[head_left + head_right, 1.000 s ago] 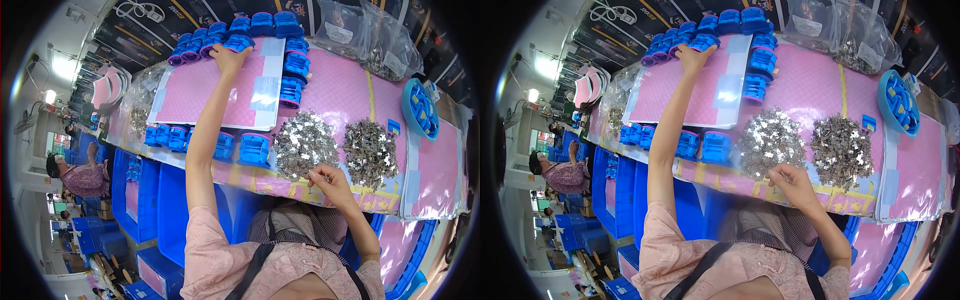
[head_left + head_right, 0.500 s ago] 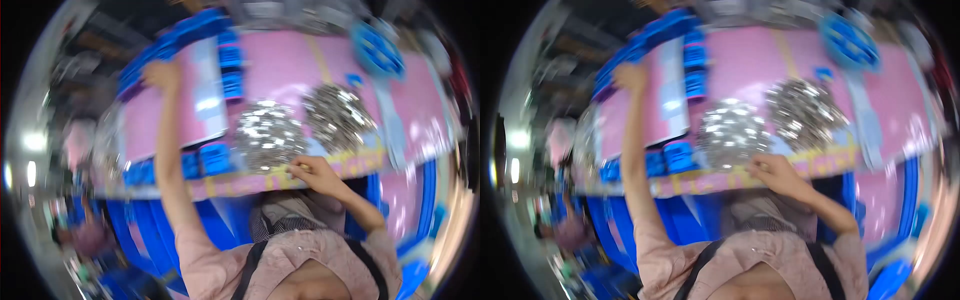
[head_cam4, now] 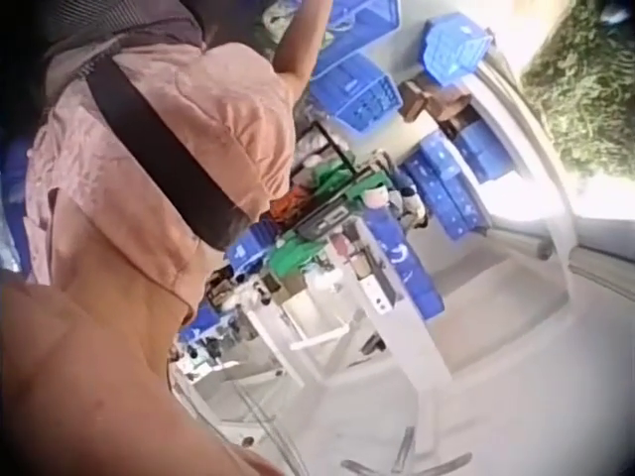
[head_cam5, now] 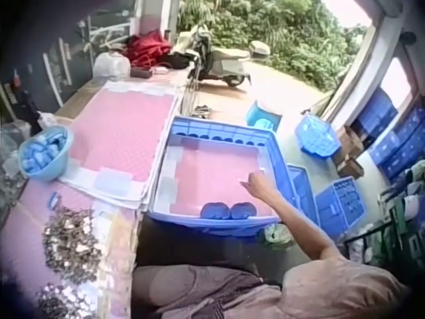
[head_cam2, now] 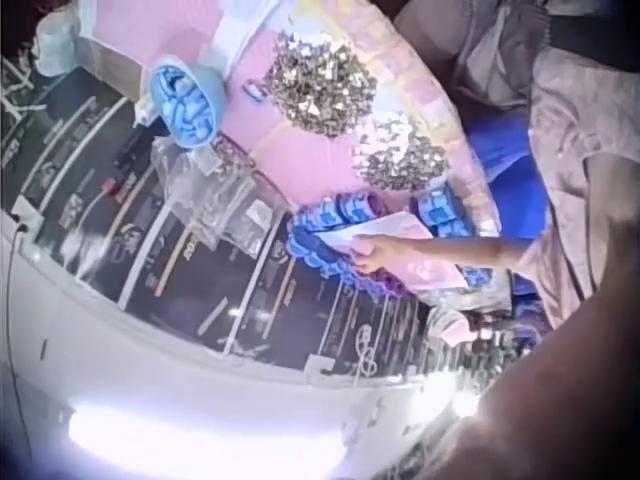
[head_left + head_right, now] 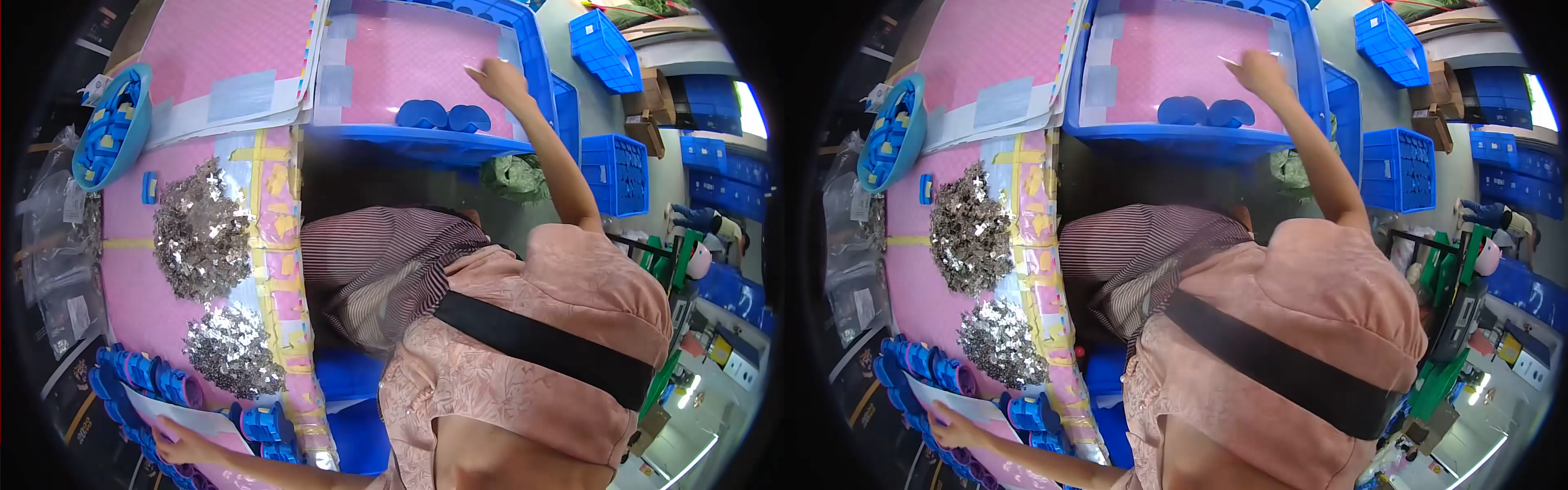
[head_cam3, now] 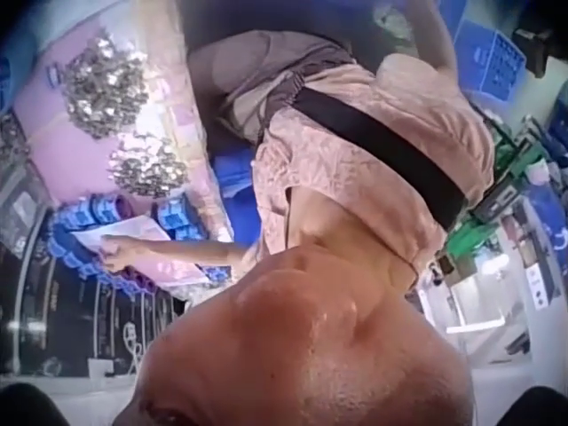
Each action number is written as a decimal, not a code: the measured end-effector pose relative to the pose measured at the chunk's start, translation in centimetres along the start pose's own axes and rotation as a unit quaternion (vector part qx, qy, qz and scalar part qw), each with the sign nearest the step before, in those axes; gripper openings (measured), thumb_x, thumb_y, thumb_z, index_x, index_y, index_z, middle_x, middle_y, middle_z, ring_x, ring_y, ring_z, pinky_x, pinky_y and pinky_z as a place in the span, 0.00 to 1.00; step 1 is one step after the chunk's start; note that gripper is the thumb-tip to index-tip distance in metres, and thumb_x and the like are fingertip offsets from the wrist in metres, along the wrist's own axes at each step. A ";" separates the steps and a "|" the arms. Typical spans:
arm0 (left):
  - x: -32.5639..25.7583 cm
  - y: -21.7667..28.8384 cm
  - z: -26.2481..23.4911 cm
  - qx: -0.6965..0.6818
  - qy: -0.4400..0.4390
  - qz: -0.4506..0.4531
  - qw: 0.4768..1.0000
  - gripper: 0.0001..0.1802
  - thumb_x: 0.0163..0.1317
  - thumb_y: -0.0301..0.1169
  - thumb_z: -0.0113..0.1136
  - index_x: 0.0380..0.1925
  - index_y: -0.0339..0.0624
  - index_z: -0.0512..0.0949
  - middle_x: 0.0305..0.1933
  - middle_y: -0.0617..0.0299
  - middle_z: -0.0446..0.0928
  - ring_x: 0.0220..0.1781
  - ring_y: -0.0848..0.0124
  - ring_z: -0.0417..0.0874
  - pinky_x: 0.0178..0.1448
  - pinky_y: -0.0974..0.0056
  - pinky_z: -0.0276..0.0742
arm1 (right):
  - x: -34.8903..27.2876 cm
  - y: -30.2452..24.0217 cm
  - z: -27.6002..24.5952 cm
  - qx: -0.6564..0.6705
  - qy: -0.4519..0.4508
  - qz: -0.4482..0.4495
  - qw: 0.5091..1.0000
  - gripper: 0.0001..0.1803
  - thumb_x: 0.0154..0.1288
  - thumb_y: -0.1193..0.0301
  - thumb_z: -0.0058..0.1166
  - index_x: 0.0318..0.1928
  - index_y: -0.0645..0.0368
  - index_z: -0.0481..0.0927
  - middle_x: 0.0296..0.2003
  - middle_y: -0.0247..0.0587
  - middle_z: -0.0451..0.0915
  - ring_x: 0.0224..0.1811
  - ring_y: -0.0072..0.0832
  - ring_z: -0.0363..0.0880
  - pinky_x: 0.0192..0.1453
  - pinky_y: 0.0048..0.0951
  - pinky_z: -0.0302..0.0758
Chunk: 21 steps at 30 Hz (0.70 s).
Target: Assembling or sorting small metallic components into blue plastic trays at a factory workstation.
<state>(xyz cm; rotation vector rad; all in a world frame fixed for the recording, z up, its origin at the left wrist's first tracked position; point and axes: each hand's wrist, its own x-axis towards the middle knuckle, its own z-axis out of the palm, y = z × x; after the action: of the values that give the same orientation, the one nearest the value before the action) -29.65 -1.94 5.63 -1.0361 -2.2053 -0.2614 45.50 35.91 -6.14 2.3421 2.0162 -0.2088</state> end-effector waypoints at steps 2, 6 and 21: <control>-1.4 7.6 -3.1 -0.067 -0.035 0.051 0.996 0.25 0.62 0.47 0.65 0.43 0.33 0.82 0.44 0.44 0.81 0.45 0.51 0.81 0.53 0.49 0.75 | -1.9 3.6 2.2 -0.020 -0.034 0.009 0.999 0.25 0.62 0.48 0.59 0.42 0.60 0.83 0.37 0.51 0.85 0.42 0.47 0.84 0.44 0.44 0.78; -4.6 17.5 -4.0 -0.272 -0.208 -0.039 0.939 0.20 0.67 0.37 0.62 0.48 0.29 0.79 0.52 0.45 0.77 0.52 0.58 0.78 0.57 0.58 0.74 | -4.7 4.7 4.9 0.120 -0.066 -0.182 0.974 0.29 0.55 0.54 0.67 0.54 0.53 0.78 0.50 0.50 0.79 0.50 0.48 0.80 0.51 0.45 0.77; -12.5 32.4 -7.2 -0.559 -0.301 -0.196 0.747 0.12 0.69 0.31 0.58 0.47 0.34 0.79 0.51 0.55 0.79 0.56 0.65 0.78 0.60 0.61 0.74 | -5.3 -1.9 -0.2 0.013 0.134 -0.110 0.985 0.26 0.47 0.64 0.68 0.49 0.56 0.76 0.43 0.45 0.78 0.41 0.46 0.81 0.41 0.43 0.78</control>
<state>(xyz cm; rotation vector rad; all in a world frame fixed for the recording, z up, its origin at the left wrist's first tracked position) 3.60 8.80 -0.31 -1.3160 -2.8351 -1.8559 42.84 31.00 -5.16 2.2631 2.4111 0.0810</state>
